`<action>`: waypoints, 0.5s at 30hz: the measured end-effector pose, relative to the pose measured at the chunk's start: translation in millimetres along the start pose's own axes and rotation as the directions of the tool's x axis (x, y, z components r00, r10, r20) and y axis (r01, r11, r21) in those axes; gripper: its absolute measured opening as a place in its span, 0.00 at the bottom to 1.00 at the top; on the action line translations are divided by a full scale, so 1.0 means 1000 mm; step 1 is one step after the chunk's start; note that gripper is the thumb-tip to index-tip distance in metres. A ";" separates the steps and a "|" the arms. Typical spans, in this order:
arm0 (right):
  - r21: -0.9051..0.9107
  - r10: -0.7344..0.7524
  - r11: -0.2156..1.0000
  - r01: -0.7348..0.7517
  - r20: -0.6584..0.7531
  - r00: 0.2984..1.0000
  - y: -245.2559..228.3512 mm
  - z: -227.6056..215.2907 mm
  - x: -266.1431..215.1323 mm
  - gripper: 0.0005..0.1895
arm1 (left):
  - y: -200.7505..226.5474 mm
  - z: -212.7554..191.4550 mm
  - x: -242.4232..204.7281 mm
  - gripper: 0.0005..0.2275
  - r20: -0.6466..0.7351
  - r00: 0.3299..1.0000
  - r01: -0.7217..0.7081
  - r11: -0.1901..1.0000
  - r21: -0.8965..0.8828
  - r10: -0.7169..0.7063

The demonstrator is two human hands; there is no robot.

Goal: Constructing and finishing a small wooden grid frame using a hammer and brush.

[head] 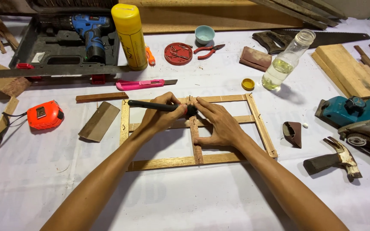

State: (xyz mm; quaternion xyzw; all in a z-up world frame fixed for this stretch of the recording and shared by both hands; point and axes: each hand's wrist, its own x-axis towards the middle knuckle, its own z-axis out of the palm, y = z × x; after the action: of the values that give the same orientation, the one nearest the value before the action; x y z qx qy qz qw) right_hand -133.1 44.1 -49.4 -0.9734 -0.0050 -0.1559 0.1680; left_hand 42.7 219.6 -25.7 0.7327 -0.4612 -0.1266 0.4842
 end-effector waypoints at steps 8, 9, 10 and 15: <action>-0.008 0.008 1.000 -0.008 0.035 0.999 -0.001 0.000 -0.001 0.57 | -0.009 -0.008 -0.011 0.13 0.060 0.994 0.089 0.995 -0.050 -0.086; -0.018 0.013 1.000 -0.012 0.051 0.999 -0.001 -0.002 0.000 0.55 | -0.011 -0.007 -0.009 0.13 0.062 0.995 0.086 0.994 -0.069 -0.082; -0.017 0.012 1.000 -0.011 0.053 0.999 -0.001 -0.002 0.000 0.55 | -0.017 -0.006 -0.005 0.13 0.061 0.995 0.088 0.994 -0.070 -0.084; -0.005 0.011 1.000 -0.011 0.002 1.000 0.007 0.005 -0.002 0.67 | -0.031 -0.002 0.018 0.14 0.026 0.999 0.036 0.999 -0.032 -0.036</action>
State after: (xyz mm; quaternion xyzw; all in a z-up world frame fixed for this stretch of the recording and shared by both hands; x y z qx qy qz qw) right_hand -133.4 39.0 -57.4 -0.9739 0.0005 -0.1539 0.1666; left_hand 70.4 209.6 -45.6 0.7312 -0.4520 -0.1521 0.4877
